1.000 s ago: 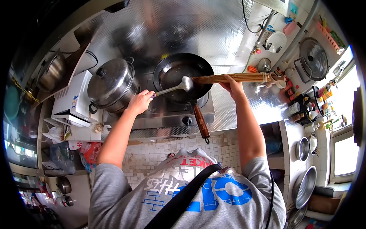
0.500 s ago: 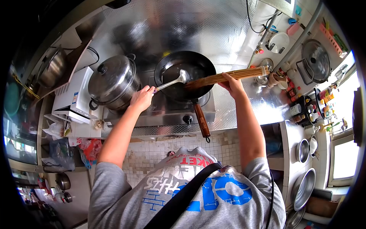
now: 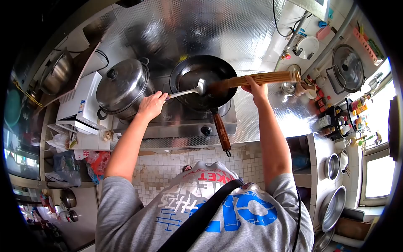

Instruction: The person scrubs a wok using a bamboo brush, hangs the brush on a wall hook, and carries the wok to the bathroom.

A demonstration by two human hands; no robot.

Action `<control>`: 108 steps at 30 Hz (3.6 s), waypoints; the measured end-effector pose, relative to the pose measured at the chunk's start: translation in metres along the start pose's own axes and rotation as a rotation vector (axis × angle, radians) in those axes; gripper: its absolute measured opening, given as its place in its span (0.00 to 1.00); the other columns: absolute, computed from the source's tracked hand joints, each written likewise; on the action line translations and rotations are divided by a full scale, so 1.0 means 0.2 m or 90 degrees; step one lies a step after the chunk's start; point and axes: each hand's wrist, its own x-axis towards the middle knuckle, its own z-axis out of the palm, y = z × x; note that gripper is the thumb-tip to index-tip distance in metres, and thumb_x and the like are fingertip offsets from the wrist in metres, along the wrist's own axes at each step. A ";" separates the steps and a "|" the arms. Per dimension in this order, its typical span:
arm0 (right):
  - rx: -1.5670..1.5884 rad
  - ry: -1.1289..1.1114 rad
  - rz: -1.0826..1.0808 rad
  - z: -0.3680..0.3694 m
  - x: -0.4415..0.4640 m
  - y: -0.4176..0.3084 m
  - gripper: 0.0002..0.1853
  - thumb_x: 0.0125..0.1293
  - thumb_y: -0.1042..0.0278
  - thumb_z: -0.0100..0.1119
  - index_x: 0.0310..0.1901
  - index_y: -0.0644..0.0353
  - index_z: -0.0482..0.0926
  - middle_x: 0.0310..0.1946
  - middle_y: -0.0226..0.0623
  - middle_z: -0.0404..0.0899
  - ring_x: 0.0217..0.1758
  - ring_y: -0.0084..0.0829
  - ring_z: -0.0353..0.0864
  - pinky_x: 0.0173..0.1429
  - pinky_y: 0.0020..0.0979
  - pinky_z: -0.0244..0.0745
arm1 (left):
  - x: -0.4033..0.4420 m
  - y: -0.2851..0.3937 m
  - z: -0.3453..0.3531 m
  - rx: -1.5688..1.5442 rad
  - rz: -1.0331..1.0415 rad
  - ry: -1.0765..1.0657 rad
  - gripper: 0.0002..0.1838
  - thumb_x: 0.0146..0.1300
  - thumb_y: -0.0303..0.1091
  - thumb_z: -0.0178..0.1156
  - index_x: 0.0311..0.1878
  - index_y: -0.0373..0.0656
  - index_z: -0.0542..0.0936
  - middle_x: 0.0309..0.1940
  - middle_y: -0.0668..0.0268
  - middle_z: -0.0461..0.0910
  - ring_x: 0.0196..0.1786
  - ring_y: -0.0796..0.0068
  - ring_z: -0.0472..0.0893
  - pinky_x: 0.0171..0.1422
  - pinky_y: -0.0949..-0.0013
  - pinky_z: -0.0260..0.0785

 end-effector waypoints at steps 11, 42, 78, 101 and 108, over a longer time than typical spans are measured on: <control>-0.042 -0.113 -0.109 0.16 -0.37 0.12 0.16 0.71 0.64 0.66 0.53 0.66 0.82 0.36 0.35 0.85 0.39 0.22 0.84 0.45 0.25 0.82 | 0.09 0.04 0.00 -0.301 -0.183 -0.184 0.15 0.68 0.37 0.60 0.56 0.45 0.83 0.43 0.44 0.84 0.51 0.42 0.83 0.54 0.49 0.74; -0.079 -0.100 -0.091 0.13 -0.15 0.10 0.14 0.69 0.65 0.68 0.46 0.71 0.83 0.34 0.39 0.85 0.35 0.27 0.85 0.45 0.28 0.86 | -0.01 0.03 -0.04 -0.032 -0.018 -0.035 0.13 0.70 0.36 0.57 0.55 0.48 0.78 0.44 0.62 0.78 0.44 0.53 0.84 0.44 0.51 0.79; -0.371 -0.199 -0.451 0.38 -0.64 -0.14 0.15 0.65 0.66 0.71 0.49 0.66 0.85 0.36 0.45 0.89 0.39 0.33 0.90 0.45 0.33 0.83 | 0.29 0.15 0.03 -0.176 -0.240 -0.158 0.14 0.65 0.32 0.56 0.48 0.34 0.84 0.49 0.45 0.84 0.53 0.44 0.84 0.56 0.48 0.78; -0.355 -0.063 -0.385 0.24 -0.32 -0.04 0.14 0.67 0.59 0.69 0.46 0.61 0.83 0.37 0.42 0.86 0.40 0.40 0.86 0.47 0.36 0.79 | 0.38 0.09 -0.08 -0.512 -0.334 -0.263 0.15 0.70 0.37 0.59 0.44 0.32 0.84 0.29 0.60 0.85 0.21 0.73 0.81 0.22 0.67 0.71; -0.430 -0.135 -0.509 0.40 -0.44 0.07 0.09 0.61 0.66 0.73 0.40 0.57 0.84 0.38 0.38 0.87 0.37 0.37 0.88 0.41 0.34 0.84 | 0.37 0.07 0.09 -0.330 -0.135 -0.109 0.10 0.64 0.36 0.64 0.41 0.40 0.87 0.29 0.58 0.87 0.28 0.65 0.86 0.36 0.60 0.77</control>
